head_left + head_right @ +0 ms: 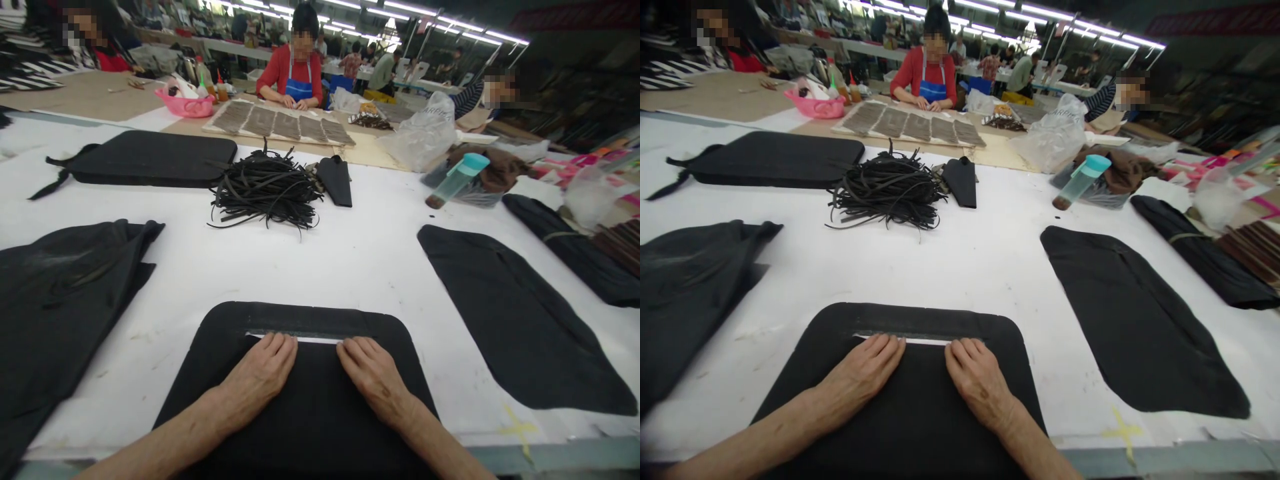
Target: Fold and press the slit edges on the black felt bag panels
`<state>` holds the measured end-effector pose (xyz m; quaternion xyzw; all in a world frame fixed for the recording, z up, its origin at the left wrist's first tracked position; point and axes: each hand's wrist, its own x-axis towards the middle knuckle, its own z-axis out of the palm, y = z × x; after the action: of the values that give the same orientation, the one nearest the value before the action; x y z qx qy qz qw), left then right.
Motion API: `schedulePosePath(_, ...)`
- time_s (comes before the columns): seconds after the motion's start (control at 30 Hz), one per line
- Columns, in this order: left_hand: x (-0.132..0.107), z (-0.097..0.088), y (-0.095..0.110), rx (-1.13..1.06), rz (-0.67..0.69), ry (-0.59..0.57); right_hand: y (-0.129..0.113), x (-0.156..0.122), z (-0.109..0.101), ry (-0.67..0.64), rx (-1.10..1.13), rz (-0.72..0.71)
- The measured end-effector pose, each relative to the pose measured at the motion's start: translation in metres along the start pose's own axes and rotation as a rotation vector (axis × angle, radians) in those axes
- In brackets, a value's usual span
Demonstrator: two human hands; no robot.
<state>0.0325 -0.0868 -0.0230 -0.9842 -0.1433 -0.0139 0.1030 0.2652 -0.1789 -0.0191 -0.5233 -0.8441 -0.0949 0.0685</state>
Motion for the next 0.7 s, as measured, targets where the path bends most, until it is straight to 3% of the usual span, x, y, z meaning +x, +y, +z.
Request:
schedulePosePath(0.23, -0.002, 0.003, 0.002, 0.040, -0.010, 0.026, 0.017, -0.026, -0.006, 0.002, -0.089, 0.000)
schedulePosePath(0.5, -0.003, 0.002, 0.000, 0.035, -0.007, 0.021, 0.024, -0.055, -0.009, -0.011, -0.232, 0.169)
schedulePosePath(0.63, -0.001, -0.001, 0.000, 0.039, 0.019, 0.037, 0.006, -0.040, -0.017, -0.085, -0.299, 0.478)
schedulePosePath(0.7, 0.000, -0.002, 0.000, 0.033, 0.022, 0.051, -0.013, -0.017, -0.016, -0.061, -0.189, 0.484)
